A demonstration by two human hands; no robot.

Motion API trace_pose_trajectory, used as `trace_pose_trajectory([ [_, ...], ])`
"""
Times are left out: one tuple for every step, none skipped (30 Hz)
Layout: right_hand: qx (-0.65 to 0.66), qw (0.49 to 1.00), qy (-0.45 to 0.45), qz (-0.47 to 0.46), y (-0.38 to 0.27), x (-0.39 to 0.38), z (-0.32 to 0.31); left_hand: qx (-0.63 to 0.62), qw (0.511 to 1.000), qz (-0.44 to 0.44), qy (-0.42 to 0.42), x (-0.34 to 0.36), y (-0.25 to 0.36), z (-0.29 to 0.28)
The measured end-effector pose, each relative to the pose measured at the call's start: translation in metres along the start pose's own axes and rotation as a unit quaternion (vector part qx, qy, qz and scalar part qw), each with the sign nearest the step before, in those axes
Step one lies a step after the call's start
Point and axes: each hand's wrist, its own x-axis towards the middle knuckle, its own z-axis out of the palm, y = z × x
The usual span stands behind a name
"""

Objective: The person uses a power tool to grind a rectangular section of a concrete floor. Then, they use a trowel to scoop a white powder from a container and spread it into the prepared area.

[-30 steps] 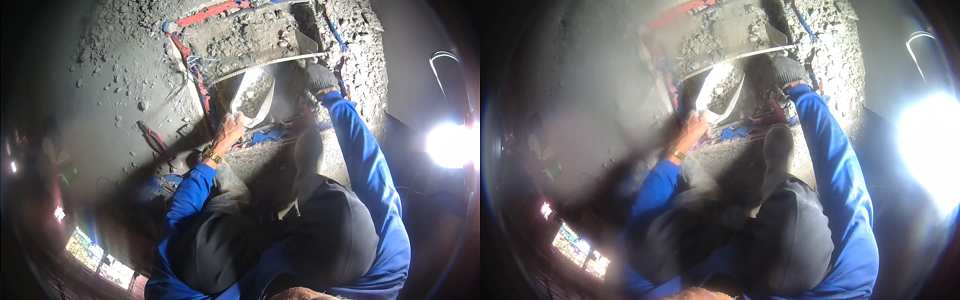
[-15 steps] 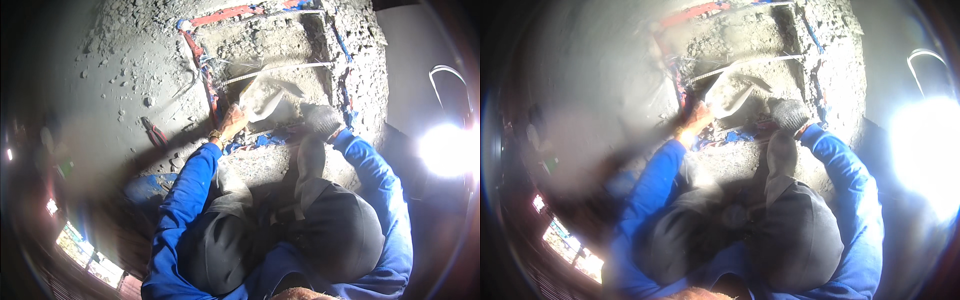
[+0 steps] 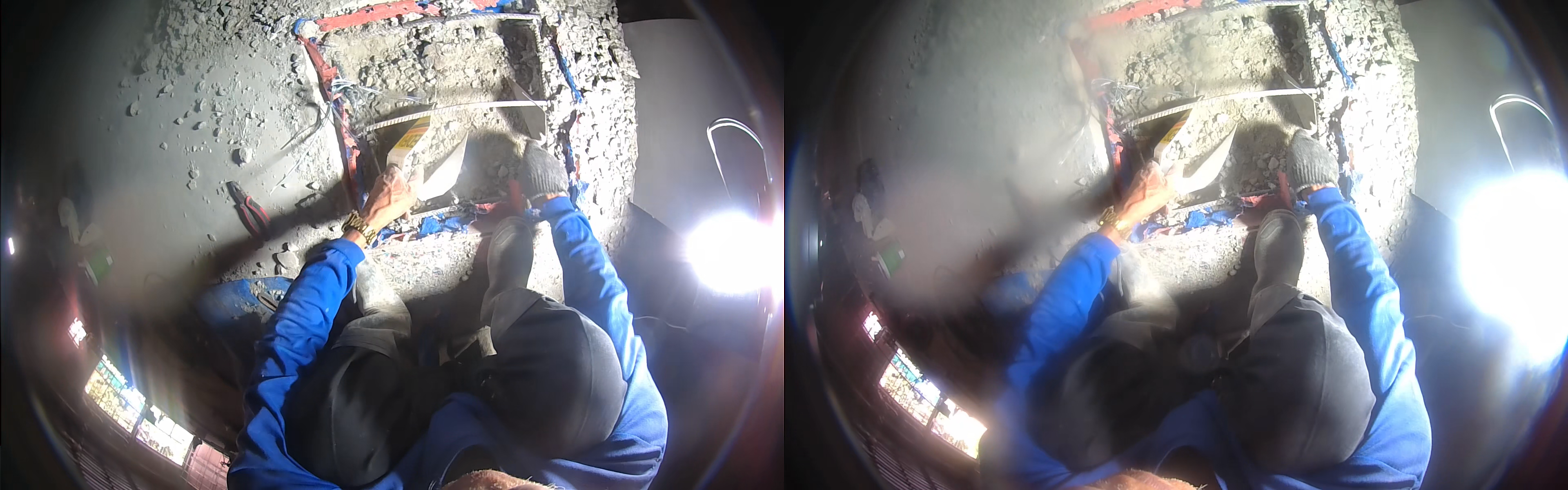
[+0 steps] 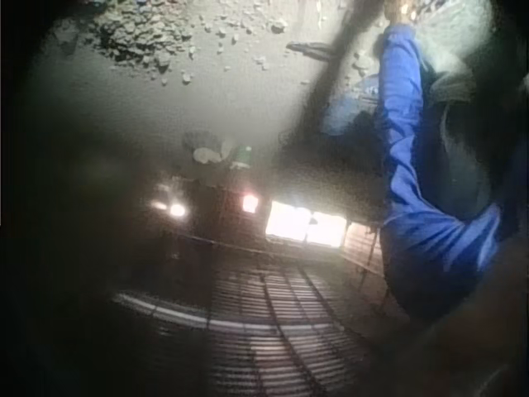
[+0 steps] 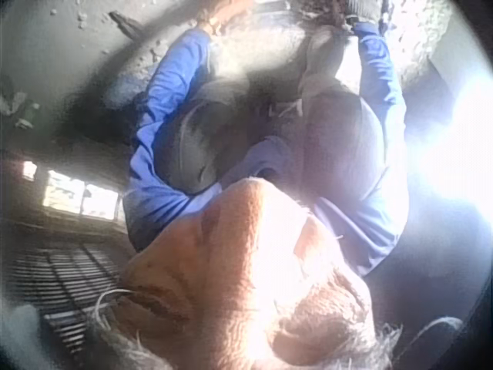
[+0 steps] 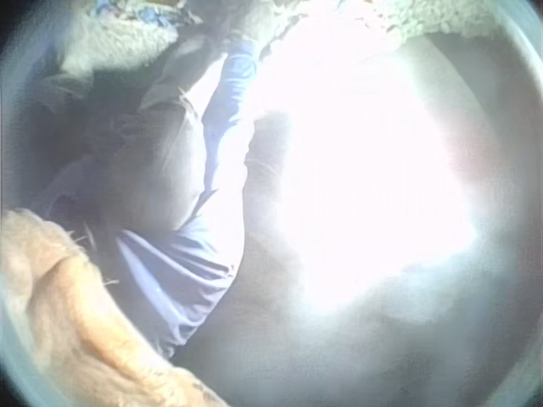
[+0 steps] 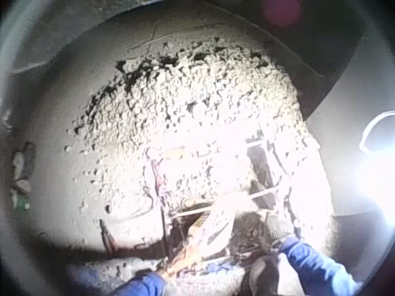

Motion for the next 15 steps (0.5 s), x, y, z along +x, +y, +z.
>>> trace_pose_trajectory([
  [0.007, 1.0, -0.007, -0.027, 0.0, 0.006, 0.001, -0.032, 0.999, 0.003, -0.005, 0.001, 0.001, 0.0],
  [0.014, 0.998, -0.014, -0.054, 0.001, 0.014, 0.003, -0.065, 0.998, 0.006, -0.011, 0.004, 0.002, 0.001],
  [0.032, 0.995, 0.025, -0.092, 0.007, 0.029, 0.019, -0.085, 0.993, -0.066, -0.044, 0.014, 0.003, 0.004],
  [0.045, 0.995, -0.018, -0.084, 0.0, 0.032, 0.014, -0.083, 0.993, -0.069, -0.048, 0.02, -0.001, 0.005],
  [0.057, 0.994, -0.061, -0.074, -0.009, 0.035, 0.01, -0.081, 0.993, -0.072, -0.053, 0.025, -0.004, 0.007],
  [0.069, 0.99, -0.102, -0.07, -0.017, 0.042, 0.004, -0.079, 0.993, -0.076, -0.052, 0.028, -0.004, 0.004],
  [0.06, 0.989, -0.104, -0.084, -0.017, 0.034, 0.001, -0.096, 0.991, -0.073, -0.062, 0.023, 0.006, 0.003],
  [0.051, 0.988, -0.106, -0.098, -0.017, 0.019, -0.001, -0.083, 0.993, -0.062, -0.05, 0.024, 0.009, 0.001],
  [0.059, 0.983, -0.115, -0.128, -0.014, 0.005, -0.002, -0.072, 0.995, -0.056, -0.041, 0.021, 0.008, 0.0],
  [0.067, 0.978, -0.123, -0.155, -0.011, -0.01, -0.002, -0.06, 0.996, -0.048, -0.034, 0.021, 0.007, 0.0],
  [0.039, 0.975, -0.105, -0.192, -0.01, -0.024, -0.002, -0.083, 0.994, -0.066, -0.015, 0.027, -0.006, 0.008],
  [0.011, 0.97, -0.087, -0.226, -0.011, -0.039, -0.008, -0.086, 0.994, -0.057, -0.022, 0.032, -0.017, 0.012],
  [-0.013, 0.961, -0.07, -0.266, -0.013, -0.047, -0.012, -0.087, 0.994, -0.054, -0.026, 0.032, -0.027, 0.011],
  [-0.017, 0.971, -0.064, -0.23, -0.014, -0.048, -0.014, -0.089, 0.994, -0.051, -0.029, 0.029, -0.037, 0.01],
  [-0.025, 0.98, -0.053, -0.19, -0.012, -0.045, -0.019, -0.078, 0.994, -0.052, -0.058, 0.028, -0.034, 0.006],
])
